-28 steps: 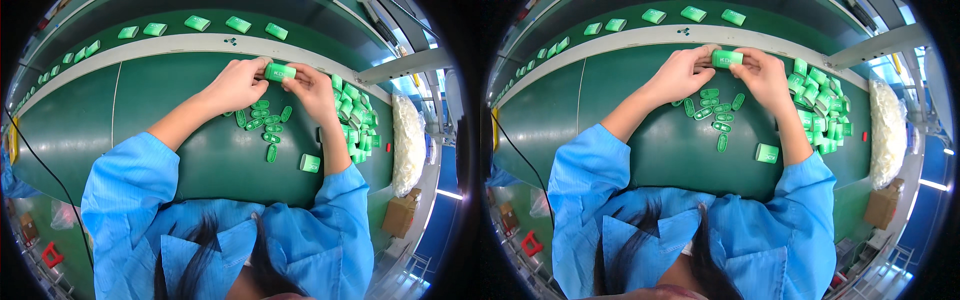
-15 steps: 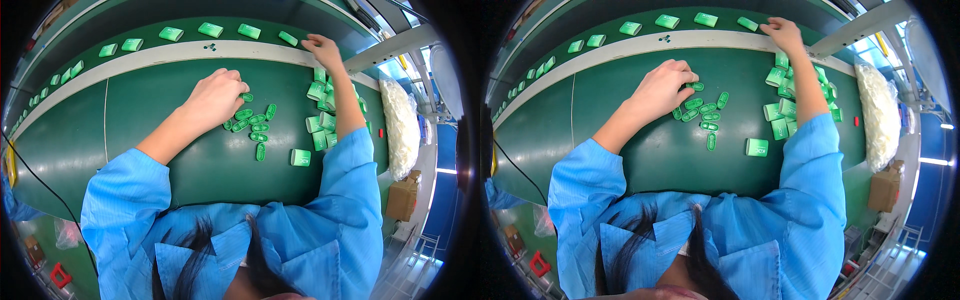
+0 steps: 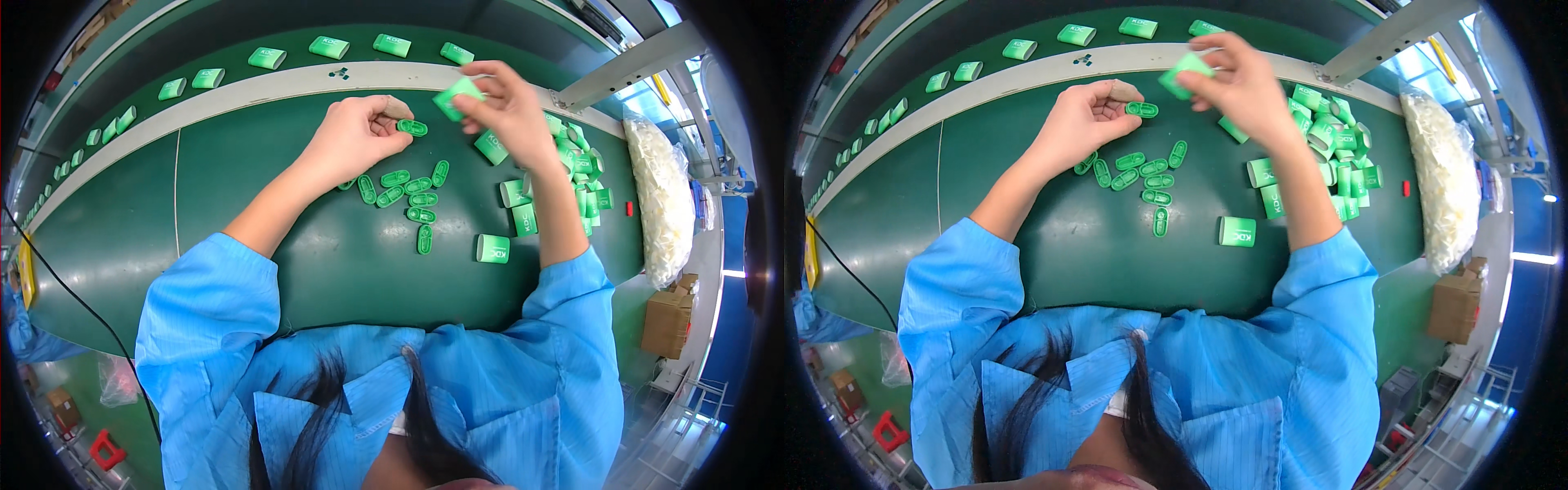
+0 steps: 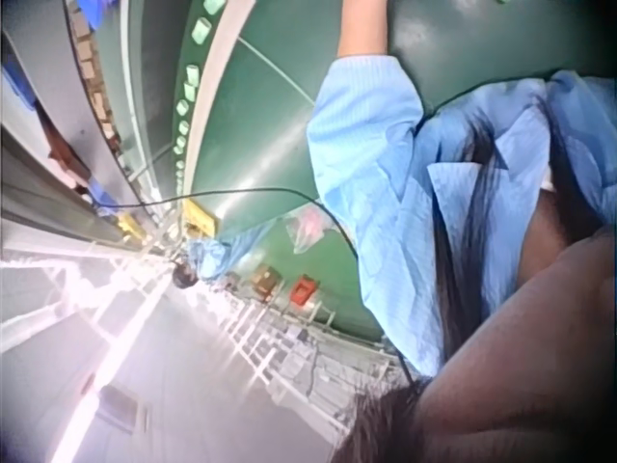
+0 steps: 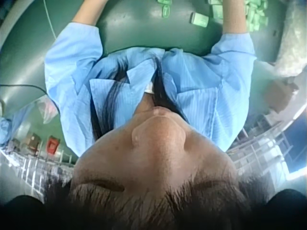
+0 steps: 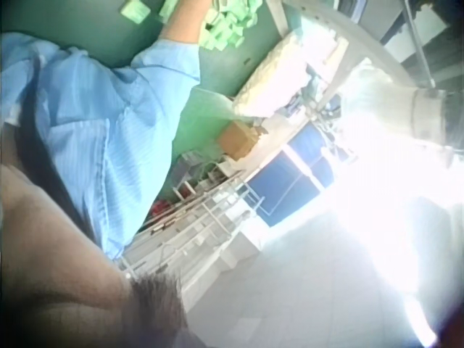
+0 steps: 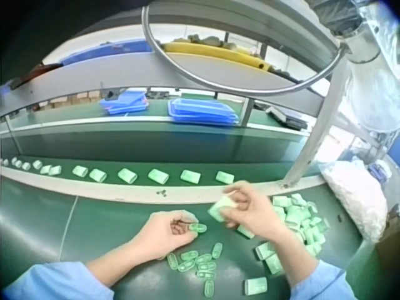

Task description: The person assembles green plastic capsule halves by hand on a green factory table. They pick up two halves, press them together to form a complete capsule, and place the finished unit onto a conveyor belt. The process is repeated continuously with a pile of loose halves nearby.

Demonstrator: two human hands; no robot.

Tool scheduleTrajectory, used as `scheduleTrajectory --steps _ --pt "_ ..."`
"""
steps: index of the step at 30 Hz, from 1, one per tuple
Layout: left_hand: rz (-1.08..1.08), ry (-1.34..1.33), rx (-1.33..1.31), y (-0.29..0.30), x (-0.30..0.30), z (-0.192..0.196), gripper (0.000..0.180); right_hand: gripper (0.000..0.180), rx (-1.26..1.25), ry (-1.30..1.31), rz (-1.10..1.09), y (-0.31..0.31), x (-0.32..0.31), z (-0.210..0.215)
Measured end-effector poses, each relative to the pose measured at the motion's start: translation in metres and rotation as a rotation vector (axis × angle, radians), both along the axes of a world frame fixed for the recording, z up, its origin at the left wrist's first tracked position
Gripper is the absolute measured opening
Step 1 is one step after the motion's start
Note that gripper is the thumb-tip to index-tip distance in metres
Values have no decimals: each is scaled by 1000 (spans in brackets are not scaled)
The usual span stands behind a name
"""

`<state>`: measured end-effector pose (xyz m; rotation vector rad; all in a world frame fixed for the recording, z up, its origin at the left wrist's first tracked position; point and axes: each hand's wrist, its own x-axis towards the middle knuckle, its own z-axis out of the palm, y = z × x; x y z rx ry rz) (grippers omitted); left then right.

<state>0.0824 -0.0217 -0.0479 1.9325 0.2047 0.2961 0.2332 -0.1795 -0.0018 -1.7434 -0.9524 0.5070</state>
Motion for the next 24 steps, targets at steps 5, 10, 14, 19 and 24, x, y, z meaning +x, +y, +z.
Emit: scheduleTrajectory --steps 5,10,14,19,24 --pt "-16 -79 -587 9 6 -5 20 31 141 298 61 7 -25 -23" --pt "43 -67 -638 9 7 -5 26 30 133 337 22 4 -22 -30" --pt "81 -28 -569 1 6 -4 28 30 131 348 41 6 -22 -37" --pt "82 -105 -382 -2 5 -4 30 29 154 345 36 7 -25 -39" --pt "74 -103 -191 1 3 -4 28 29 169 244 38 5 -29 -38"
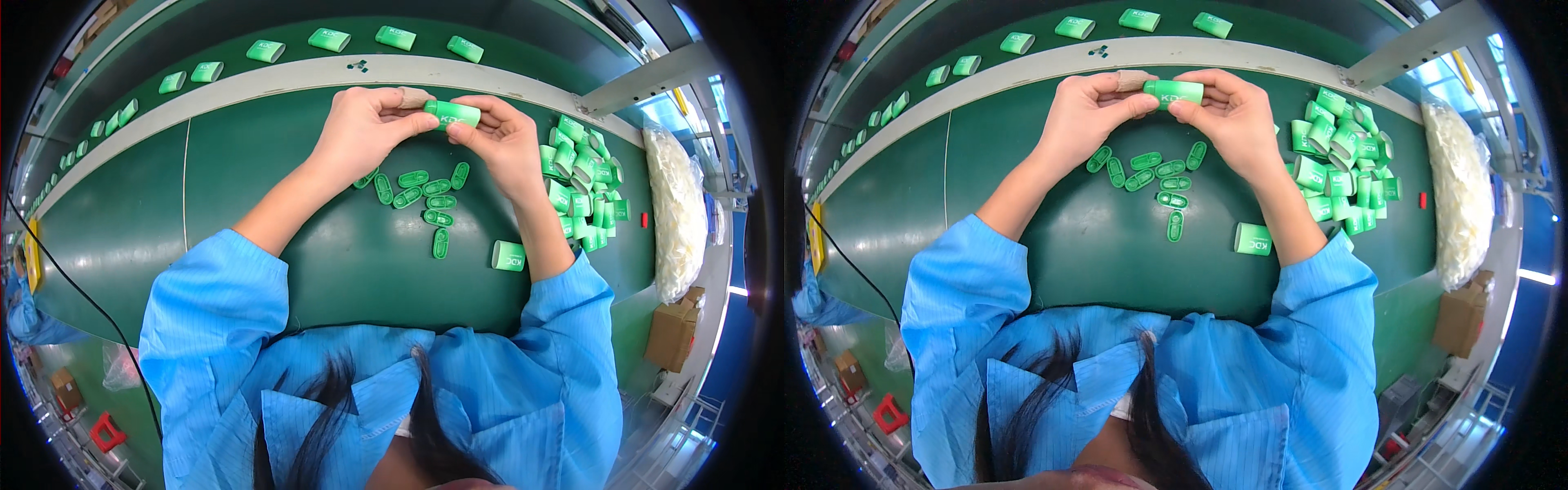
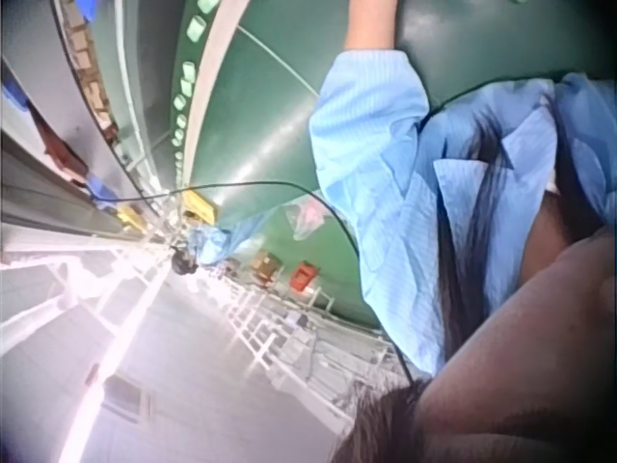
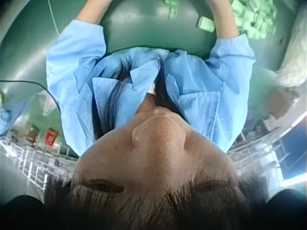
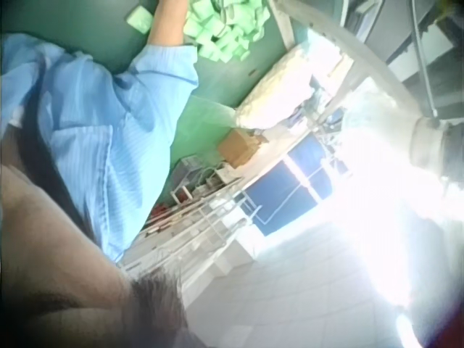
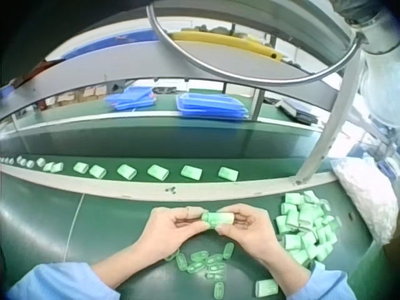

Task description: The person assembles green plastic capsule halves by hand on a green factory table. They pick up two halves, press them together to form a complete capsule, and place the finished unit onto a conveyor belt. The process is repeated continuously with a pile of loose halves nearby.

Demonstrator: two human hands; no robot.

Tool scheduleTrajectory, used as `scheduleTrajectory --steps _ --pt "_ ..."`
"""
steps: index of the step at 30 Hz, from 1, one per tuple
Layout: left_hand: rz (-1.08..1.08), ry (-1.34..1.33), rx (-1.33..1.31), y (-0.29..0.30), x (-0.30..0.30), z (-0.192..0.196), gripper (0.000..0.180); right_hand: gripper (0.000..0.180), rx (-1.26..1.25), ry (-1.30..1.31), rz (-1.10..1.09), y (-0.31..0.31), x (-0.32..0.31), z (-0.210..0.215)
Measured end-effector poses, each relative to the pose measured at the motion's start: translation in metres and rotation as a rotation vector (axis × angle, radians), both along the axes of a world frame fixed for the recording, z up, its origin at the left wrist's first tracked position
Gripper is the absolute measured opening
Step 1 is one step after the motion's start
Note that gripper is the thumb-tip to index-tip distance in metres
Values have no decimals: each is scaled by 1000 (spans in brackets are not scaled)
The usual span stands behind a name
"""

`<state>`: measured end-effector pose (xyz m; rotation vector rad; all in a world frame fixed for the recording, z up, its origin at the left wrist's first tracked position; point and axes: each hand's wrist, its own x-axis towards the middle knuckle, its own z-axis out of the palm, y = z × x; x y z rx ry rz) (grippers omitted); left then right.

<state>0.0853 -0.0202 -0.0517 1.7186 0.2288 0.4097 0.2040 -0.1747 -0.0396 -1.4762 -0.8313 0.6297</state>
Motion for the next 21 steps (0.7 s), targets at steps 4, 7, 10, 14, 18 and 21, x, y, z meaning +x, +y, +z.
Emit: scheduleTrajectory --steps 4,7,10,14,18,21 --pt "23 -35 179 2 0 1 28 30 21 -65 7 1 3 -2" --pt "63 -95 223 -3 2 -5 27 30 12 -63 -14 1 2 -3" --pt "83 -118 263 -12 1 -7 29 29 14 -69 -45 1 7 -8" --pt "86 -90 276 -24 -2 -4 33 28 19 -76 -61 2 4 -7" --pt "133 -79 294 -33 -1 -4 40 26 -47 -384 -215 5 -6 -7" --pt "129 -175 350 -31 6 -13 46 27 122 -301 -224 9 0 -17"
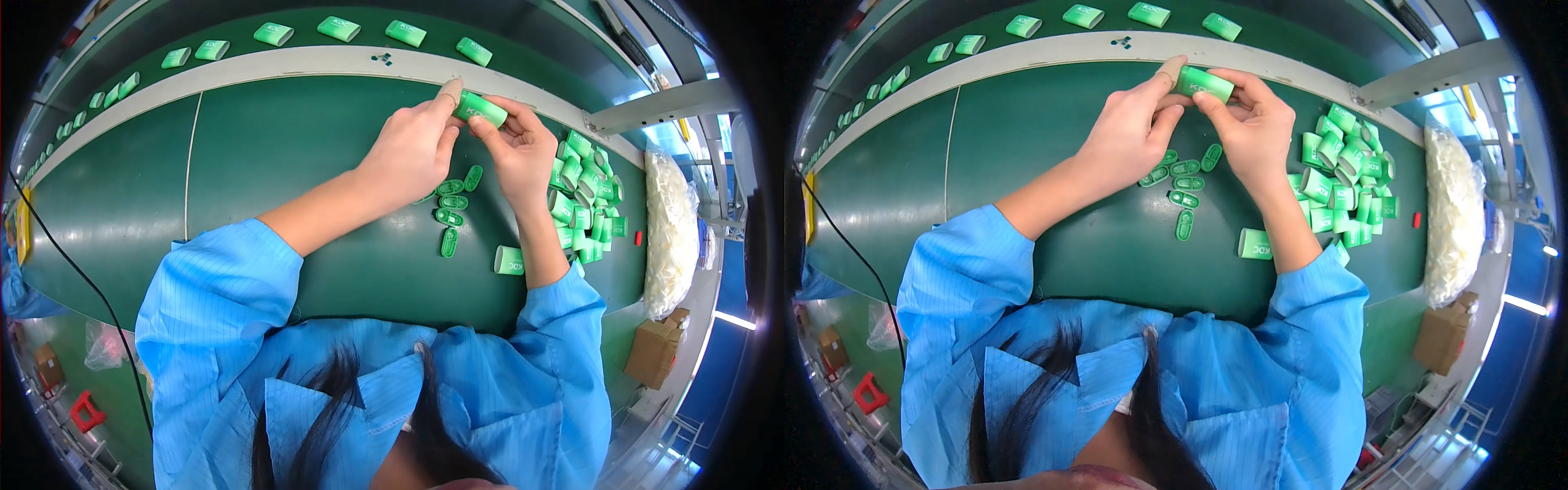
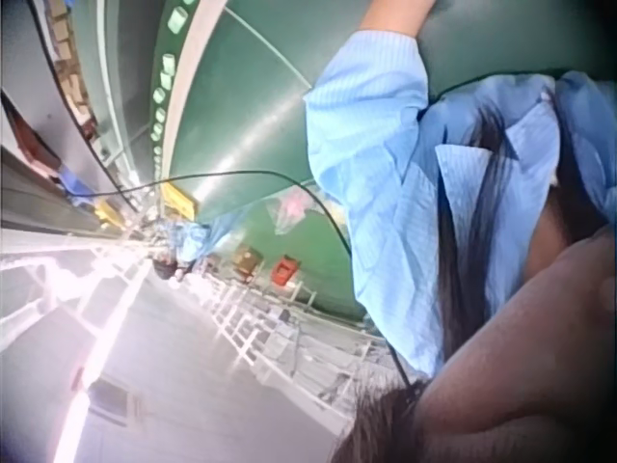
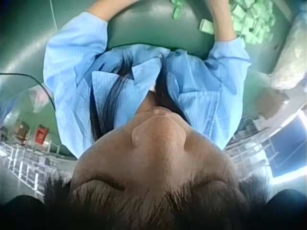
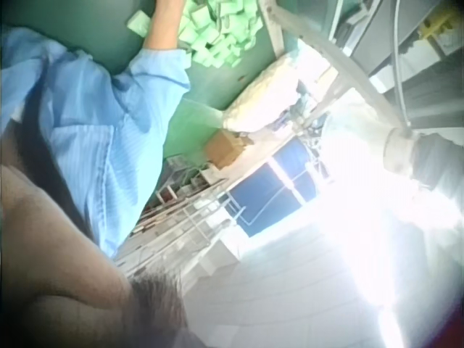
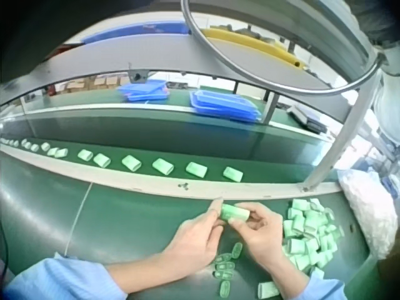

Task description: The person assembles green plastic capsule halves by hand on a green factory table. They pick up two halves, press them together to form a complete capsule, and place the finished unit onto a conveyor belt. The process is repeated continuously with a pile of loose halves nearby.

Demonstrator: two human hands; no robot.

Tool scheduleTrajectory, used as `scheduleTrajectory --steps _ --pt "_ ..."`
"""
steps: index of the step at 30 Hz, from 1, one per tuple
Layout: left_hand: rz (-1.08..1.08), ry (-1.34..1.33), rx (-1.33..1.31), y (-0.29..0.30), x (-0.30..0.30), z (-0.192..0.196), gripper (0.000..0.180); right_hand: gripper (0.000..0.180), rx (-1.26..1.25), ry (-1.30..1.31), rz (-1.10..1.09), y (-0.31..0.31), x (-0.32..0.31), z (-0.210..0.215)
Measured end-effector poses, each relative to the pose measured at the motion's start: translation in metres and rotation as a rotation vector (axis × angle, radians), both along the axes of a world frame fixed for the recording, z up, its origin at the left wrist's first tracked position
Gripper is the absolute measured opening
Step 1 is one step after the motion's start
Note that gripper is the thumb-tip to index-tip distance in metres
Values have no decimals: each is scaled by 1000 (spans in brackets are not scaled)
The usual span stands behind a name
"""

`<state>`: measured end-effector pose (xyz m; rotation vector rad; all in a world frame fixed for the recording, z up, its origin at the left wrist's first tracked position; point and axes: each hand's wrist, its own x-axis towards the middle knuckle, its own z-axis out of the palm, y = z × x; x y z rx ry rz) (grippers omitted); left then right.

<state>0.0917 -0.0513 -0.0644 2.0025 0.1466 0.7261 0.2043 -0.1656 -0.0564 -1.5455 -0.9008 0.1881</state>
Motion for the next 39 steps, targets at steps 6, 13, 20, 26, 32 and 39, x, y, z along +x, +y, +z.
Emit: scheduleTrajectory --steps 6,13,20,26,32,39 --pt "140 -51 210 48 2 0 49 32 -231 76 -92 28 87 18" --pt "-44 357 340 38 -74 11 27 50 -339 128 -298 19 200 -18" --pt "4 144 522 25 -55 -17 24 38 -765 -250 199 -57 66 64" --pt "18 69 465 10 4 -19 12 47 -975 -621 415 -124 -30 56" --pt "-53 150 145 10 28 1 14 27 -413 -21 254 -80 7 31" --pt "-26 193 370 27 22 -5 16 33 -144 178 10 -29 46 15"
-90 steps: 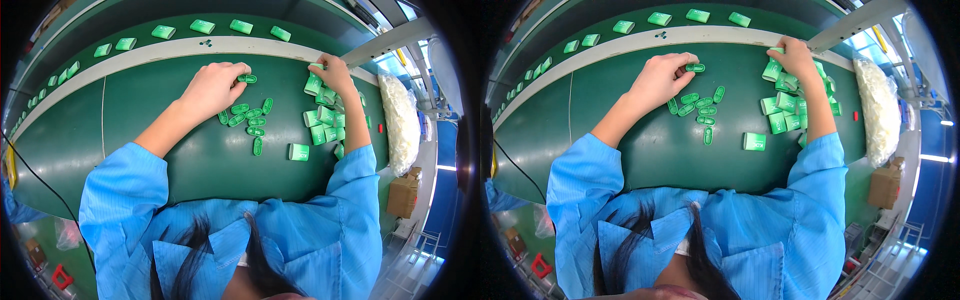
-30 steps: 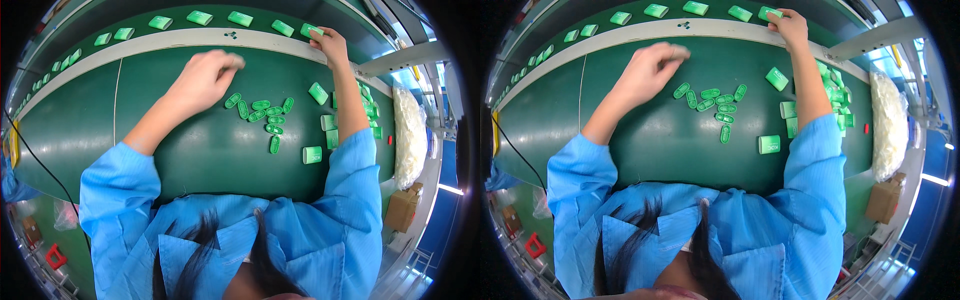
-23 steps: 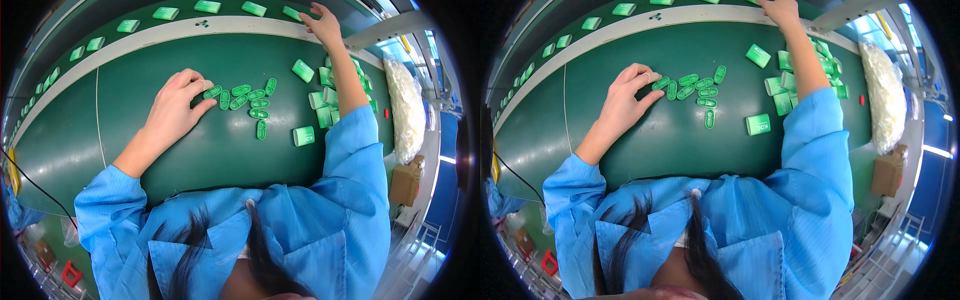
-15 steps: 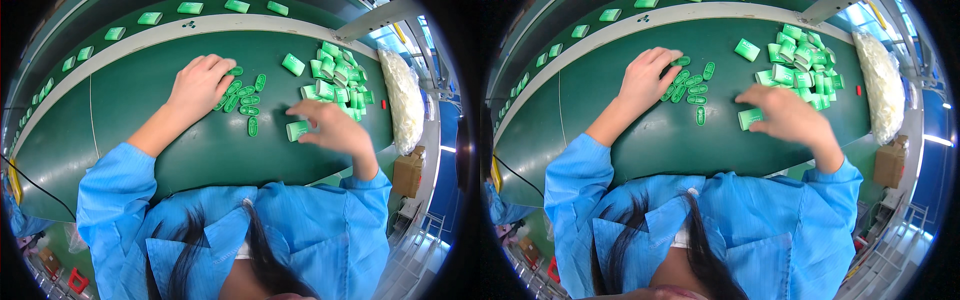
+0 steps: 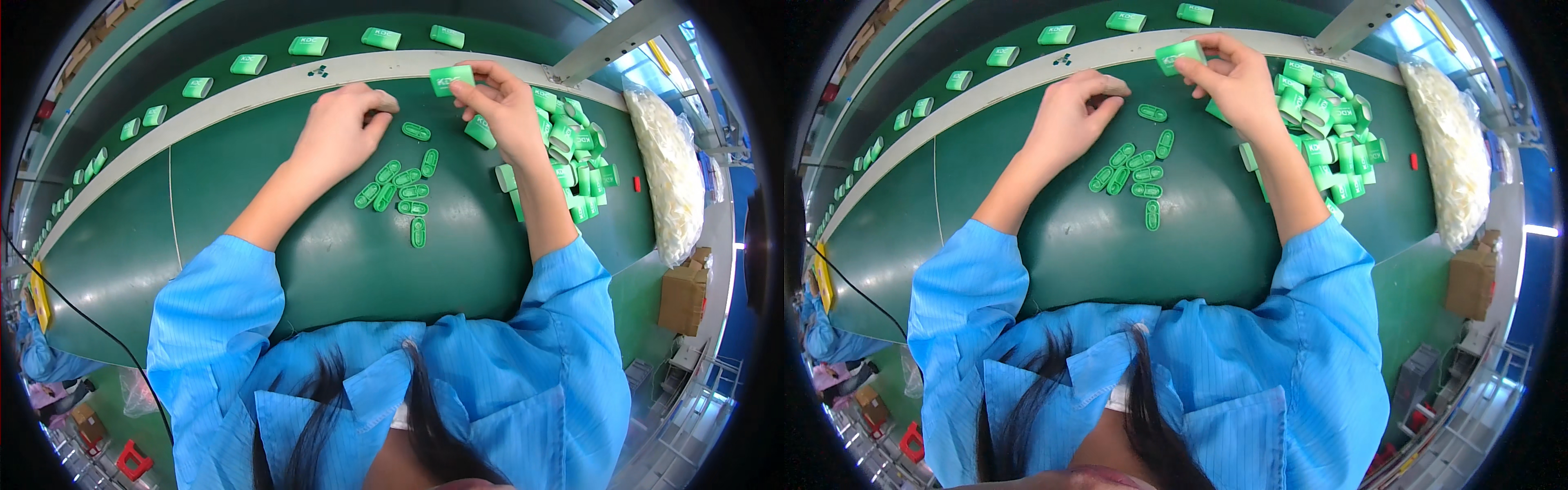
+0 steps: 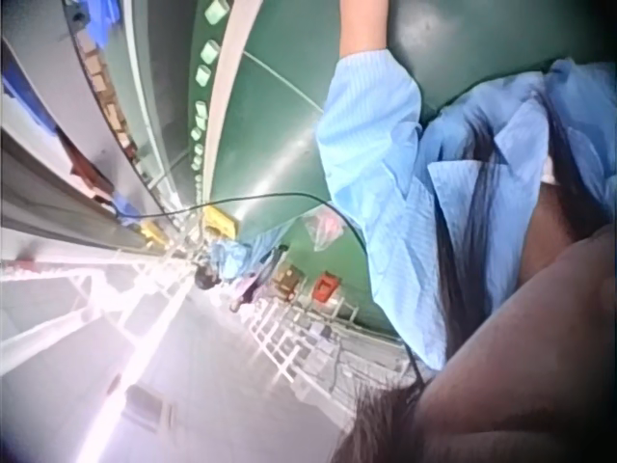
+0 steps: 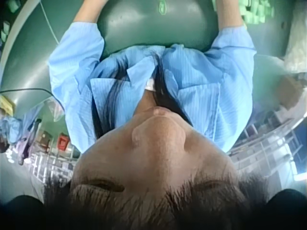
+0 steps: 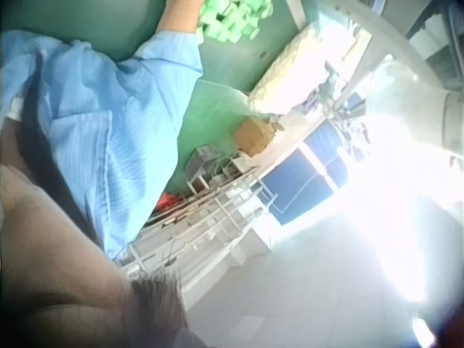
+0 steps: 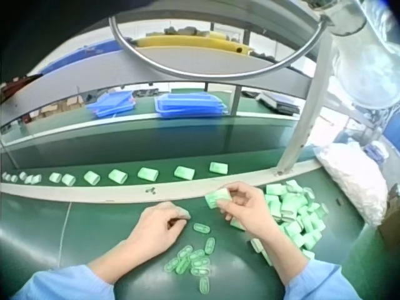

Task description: The person assembles green plastic capsule halves by hand on a green factory table. They pick up two halves, press them together to form a complete capsule, and place the finished unit onto a conveyor belt. The process is repeated continuously with a pile of loose halves nearby.

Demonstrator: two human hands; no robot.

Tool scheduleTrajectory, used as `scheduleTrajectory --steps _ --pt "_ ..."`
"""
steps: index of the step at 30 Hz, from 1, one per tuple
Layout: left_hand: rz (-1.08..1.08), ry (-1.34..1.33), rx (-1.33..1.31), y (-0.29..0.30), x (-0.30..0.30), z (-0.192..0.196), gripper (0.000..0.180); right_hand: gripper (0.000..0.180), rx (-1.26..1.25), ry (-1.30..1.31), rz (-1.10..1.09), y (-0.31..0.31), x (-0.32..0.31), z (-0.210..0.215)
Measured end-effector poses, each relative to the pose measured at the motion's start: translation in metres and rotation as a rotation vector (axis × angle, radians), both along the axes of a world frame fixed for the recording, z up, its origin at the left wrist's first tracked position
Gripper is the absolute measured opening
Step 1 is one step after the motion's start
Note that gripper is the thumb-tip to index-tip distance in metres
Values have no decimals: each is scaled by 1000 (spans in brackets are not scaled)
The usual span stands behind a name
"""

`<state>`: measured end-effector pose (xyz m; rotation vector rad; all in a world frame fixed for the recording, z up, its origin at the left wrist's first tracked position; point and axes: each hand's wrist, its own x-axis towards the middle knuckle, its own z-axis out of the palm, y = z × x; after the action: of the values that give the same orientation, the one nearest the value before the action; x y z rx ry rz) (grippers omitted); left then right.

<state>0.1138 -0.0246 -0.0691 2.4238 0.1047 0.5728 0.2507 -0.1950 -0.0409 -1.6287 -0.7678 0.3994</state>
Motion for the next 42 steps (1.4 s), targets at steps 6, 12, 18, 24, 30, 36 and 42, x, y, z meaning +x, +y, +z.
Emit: scheduleTrajectory --steps 6,12,18,24,30,36,42 --pt "-159 35 272 -23 21 8 22 33 -1 17 -23 -8 8 0" --pt "-22 155 71 -18 13 11 28 27 -43 9 146 -3 -8 0" --pt "-58 121 -857 2 15 9 29 28 -50 -119 95 18 -23 -5" --pt "4 19 -789 1 12 1 35 31 90 194 102 30 -20 -11" --pt "-74 21 -932 4 12 -3 34 29 98 87 113 27 -23 -17" --pt "-121 -8 -984 7 12 -3 38 27 79 -70 100 26 -24 -17" --pt "-147 31 -1037 14 10 6 37 29 32 95 158 21 -11 -6"
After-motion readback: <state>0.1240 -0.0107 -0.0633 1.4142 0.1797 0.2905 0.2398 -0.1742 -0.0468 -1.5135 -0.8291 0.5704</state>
